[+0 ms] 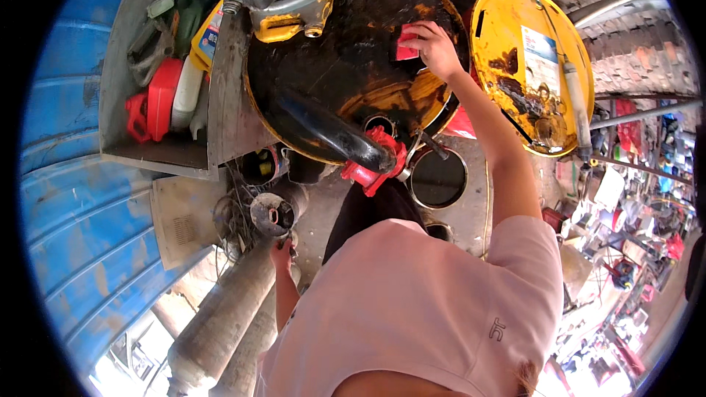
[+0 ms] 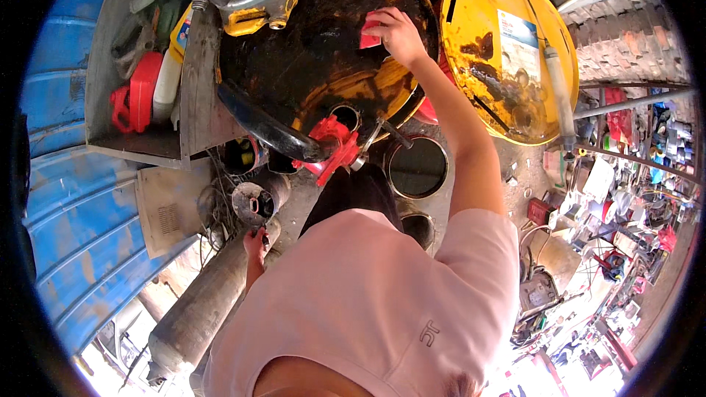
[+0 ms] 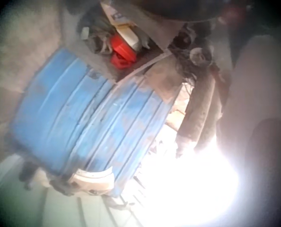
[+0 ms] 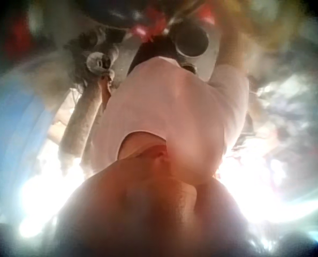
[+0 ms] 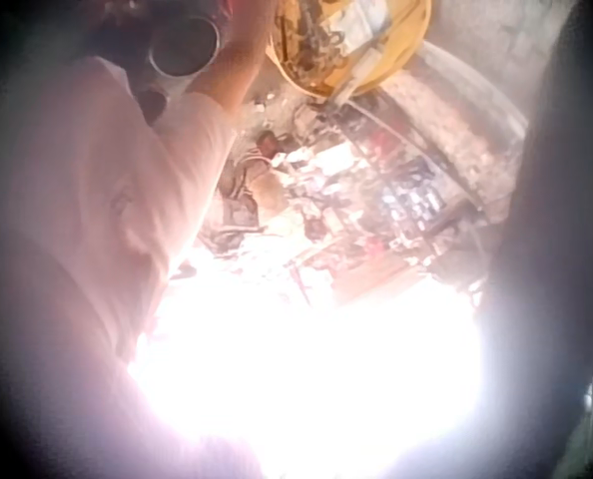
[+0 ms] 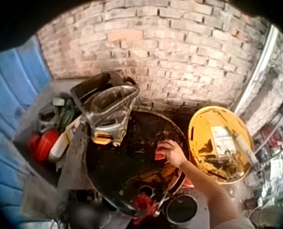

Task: The person scrapes thick black residue from the top of a yellow and red machine using a red scraper and a metal putty knife. They walk around the cluttered workshop to retrieve a small packet, return to the machine, and continue scraping the surface. The person also lifts a metal cover from the machine and scrapes the inside of a yellow container.

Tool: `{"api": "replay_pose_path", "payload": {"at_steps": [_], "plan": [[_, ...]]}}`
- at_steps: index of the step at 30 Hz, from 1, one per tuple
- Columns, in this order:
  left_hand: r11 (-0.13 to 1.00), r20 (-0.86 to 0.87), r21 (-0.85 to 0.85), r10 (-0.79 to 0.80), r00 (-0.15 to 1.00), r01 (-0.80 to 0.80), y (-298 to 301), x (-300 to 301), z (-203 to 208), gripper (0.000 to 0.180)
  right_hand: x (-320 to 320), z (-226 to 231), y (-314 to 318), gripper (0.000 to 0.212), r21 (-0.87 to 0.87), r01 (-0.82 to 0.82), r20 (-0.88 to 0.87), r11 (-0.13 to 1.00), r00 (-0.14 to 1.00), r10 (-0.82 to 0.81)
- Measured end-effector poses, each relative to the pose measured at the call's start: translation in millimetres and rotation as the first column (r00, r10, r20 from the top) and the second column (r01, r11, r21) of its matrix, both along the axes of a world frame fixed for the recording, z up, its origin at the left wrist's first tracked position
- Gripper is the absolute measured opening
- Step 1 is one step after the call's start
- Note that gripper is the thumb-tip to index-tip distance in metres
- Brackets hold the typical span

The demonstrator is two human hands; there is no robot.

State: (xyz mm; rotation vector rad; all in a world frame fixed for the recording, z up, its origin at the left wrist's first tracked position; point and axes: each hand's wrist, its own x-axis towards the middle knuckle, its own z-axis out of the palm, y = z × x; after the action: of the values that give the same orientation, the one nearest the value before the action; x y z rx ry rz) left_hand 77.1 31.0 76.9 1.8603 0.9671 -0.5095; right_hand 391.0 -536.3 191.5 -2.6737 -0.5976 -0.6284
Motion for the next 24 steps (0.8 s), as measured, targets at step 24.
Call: {"api": "replay_pose_path", "payload": {"at_steps": [24], "plan": [[0.996,0.115,-0.059,0.075,0.991,-0.069,7.9,-9.2,-18.3,0.015,-47.1,7.6,-7.8,0.043,0.077,0.004,-0.087,0.997,0.996,0.003]]}}
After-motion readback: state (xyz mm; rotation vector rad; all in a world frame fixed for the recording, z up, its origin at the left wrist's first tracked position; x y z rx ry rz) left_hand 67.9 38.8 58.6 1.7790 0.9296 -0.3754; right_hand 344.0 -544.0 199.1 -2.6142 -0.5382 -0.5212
